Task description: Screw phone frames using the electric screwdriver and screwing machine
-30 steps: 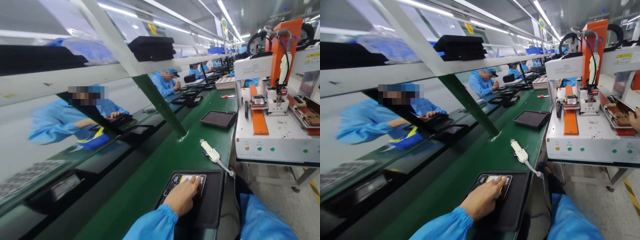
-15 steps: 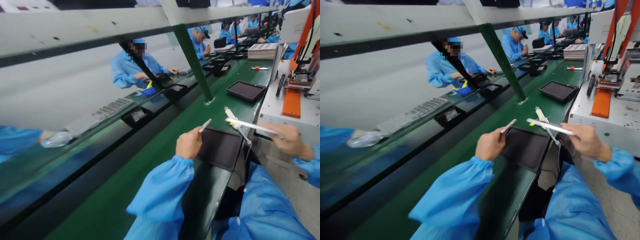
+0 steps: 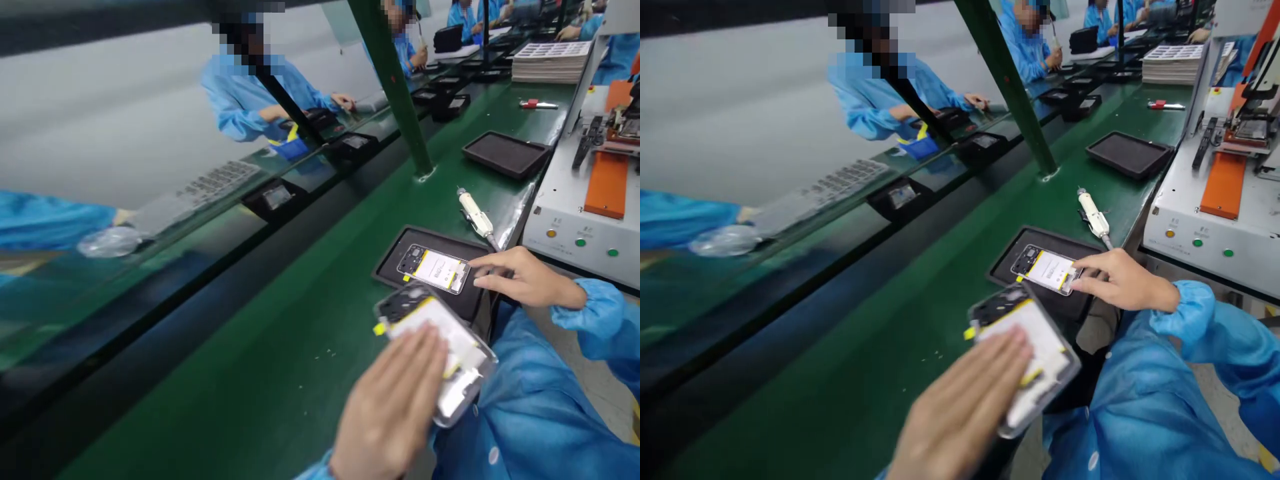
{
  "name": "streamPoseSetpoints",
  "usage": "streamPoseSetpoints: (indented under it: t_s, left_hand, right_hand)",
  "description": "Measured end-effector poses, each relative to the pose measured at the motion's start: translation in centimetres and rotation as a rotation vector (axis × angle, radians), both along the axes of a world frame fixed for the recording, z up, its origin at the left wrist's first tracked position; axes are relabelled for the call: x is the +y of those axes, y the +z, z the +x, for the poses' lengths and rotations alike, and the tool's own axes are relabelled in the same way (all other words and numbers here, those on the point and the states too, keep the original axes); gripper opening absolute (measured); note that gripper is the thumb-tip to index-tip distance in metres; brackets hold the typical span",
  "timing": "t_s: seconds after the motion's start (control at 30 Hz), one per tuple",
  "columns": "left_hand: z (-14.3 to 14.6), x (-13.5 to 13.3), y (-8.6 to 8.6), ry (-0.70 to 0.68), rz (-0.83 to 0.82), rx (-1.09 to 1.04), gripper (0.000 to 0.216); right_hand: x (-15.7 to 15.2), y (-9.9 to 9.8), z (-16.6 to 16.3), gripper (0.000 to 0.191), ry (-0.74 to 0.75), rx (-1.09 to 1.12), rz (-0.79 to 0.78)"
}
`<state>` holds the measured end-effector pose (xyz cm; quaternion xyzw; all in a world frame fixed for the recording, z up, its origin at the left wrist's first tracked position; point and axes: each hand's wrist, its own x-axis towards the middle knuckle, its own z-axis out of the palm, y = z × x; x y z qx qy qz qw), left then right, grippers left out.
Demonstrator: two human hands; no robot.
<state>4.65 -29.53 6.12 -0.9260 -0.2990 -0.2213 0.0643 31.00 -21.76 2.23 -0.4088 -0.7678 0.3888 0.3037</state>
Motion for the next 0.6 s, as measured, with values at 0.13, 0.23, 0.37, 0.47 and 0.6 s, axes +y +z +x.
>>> streamPoseSetpoints:
  t_s: [0.13,0.23,0.37,0.47,0.6]
  left_hand:
    - [6.9,-0.4,-2.8,-0.357,0.077,0.062,0.033]
    - [10.9,0.3,-4.5,-0.495,0.138,0.127,0.03]
    - [14.5,1.4,-5.4,-0.597,0.202,0.101,0.028]
    - [16.5,1.9,-4.8,-0.62,0.211,-0.025,0.03]
    - [16.3,3.4,-4.3,-0.544,0.173,-0.03,0.04]
  right_hand:
    - [-2.1,0.9,0.1,0.063,-0.059,0.013,-0.169]
    - [-2.8,-0.1,0.5,0.063,-0.194,-0.204,-0.183]
    - [-3.7,-1.7,3.1,0.037,-0.41,-0.221,-0.249]
    - [-4.5,-1.0,6.3,0.031,-0.567,-0.108,-0.194]
    - [-4.4,3.1,14.5,0.026,-0.819,-0.288,0.195]
